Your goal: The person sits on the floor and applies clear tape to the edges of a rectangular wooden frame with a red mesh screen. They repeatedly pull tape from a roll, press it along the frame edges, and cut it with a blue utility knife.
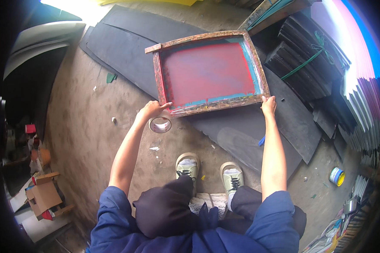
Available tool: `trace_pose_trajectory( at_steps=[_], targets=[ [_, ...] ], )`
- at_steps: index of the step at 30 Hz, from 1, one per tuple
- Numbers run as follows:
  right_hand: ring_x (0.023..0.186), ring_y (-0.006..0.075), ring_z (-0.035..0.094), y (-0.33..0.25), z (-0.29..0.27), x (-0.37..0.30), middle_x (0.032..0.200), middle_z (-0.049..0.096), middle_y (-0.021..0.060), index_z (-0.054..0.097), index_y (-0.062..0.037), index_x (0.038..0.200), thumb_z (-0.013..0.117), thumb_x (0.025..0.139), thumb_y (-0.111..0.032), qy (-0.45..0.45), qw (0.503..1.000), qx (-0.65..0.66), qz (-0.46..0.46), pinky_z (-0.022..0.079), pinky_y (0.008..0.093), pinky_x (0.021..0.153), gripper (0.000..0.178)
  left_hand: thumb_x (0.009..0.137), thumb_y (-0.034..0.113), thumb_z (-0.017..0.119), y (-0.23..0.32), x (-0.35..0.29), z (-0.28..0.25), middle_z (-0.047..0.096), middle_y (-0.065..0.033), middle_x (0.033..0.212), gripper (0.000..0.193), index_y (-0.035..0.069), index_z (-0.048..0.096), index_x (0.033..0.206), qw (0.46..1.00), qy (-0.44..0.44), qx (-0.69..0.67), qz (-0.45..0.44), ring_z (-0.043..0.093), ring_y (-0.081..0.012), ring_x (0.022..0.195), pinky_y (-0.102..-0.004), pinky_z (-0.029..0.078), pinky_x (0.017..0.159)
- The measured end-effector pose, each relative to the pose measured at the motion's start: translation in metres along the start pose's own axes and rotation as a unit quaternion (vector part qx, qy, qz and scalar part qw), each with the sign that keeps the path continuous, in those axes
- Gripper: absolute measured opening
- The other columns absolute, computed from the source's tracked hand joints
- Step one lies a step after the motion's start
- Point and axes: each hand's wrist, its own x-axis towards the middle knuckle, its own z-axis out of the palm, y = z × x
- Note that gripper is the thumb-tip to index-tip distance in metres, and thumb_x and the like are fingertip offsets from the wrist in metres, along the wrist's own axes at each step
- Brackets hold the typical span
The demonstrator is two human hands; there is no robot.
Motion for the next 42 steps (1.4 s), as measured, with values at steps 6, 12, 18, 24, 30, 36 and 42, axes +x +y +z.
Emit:
trace_pose_trajectory(
  at_steps=[6,12,18,24,30,36,42],
  targets=[
    [0.057,0.0229,0.062,0.000,0.003,-0.006,0.080,0.058,0.0155,0.045,0.0036,0.088,0.060,0.085,-0.026,0.005,1.000,0.004,0.003,0.053,0.0310,0.045,0.033,0.083,0.055,0.050,0.019,-0.037,-0.033,0.061,-0.0147,0.062,0.060,-0.001,0.064,0.069,0.984,0.059,-0.168,0.003,0.062,-0.0216,0.062,-0.0354,0.049,0.062],
    [0.059,0.0234,0.062,0.005,0.001,0.001,0.081,0.058,0.0155,0.044,0.0031,0.090,0.059,0.086,-0.026,0.000,1.000,-0.003,-0.004,0.054,0.0311,0.045,0.033,0.090,0.032,0.052,-0.006,-0.069,-0.043,0.055,0.0013,0.066,0.035,-0.001,0.061,0.082,0.876,0.084,-0.469,0.068,0.047,-0.0063,0.064,-0.0248,0.042,0.060],
    [0.060,0.0230,0.062,0.009,0.002,0.003,0.080,0.058,0.0152,0.045,0.0030,0.089,0.059,0.086,-0.028,-0.007,1.000,-0.013,-0.003,0.054,0.0315,0.045,0.034,0.089,0.031,0.050,0.013,-0.070,-0.058,0.059,-0.0161,0.070,0.031,0.003,0.063,0.086,0.965,0.109,-0.215,0.108,0.060,-0.0242,0.066,-0.0341,0.048,0.061],
    [0.060,0.0212,0.062,0.011,0.000,0.007,0.082,0.058,0.0143,0.046,0.0029,0.090,0.060,0.085,-0.029,-0.022,0.999,-0.026,0.004,0.053,0.0311,0.045,0.035,0.087,0.032,0.050,0.016,-0.058,-0.044,0.064,-0.0156,0.077,0.030,0.007,0.067,0.090,0.984,0.120,-0.049,0.120,0.062,-0.0318,0.074,-0.0387,0.050,0.067],
    [0.060,0.0204,0.061,0.013,0.001,0.008,0.082,0.057,0.0140,0.047,0.0028,0.088,0.061,0.085,-0.029,-0.036,0.999,-0.016,0.014,0.054,0.0310,0.046,0.035,0.089,0.034,0.047,0.005,-0.047,-0.044,0.062,-0.0149,0.068,0.037,0.006,0.065,0.074,0.982,0.066,0.098,0.144,0.062,-0.0308,0.065,-0.0397,0.050,0.059],
    [0.063,0.0203,0.061,0.016,-0.001,0.012,0.082,0.056,0.0132,0.047,0.0026,0.087,0.062,0.084,-0.028,-0.022,1.000,-0.005,0.015,0.055,0.0308,0.046,0.034,0.086,0.036,0.051,-0.021,-0.049,-0.047,0.062,-0.0125,0.062,0.039,0.007,0.066,0.065,0.977,0.086,0.104,0.167,0.062,-0.0304,0.059,-0.0397,0.050,0.054],
    [0.076,0.0281,0.060,0.000,-0.014,0.002,0.095,0.052,0.0197,0.037,-0.0026,0.093,0.064,0.082,-0.026,-0.009,1.000,-0.005,0.011,0.056,0.0317,0.048,0.038,0.084,0.039,0.053,-0.025,-0.041,-0.037,0.062,-0.0128,0.062,0.038,0.008,0.067,0.067,0.985,0.076,0.064,0.145,0.061,-0.0312,0.060,-0.0397,0.050,0.055]
  ],
)
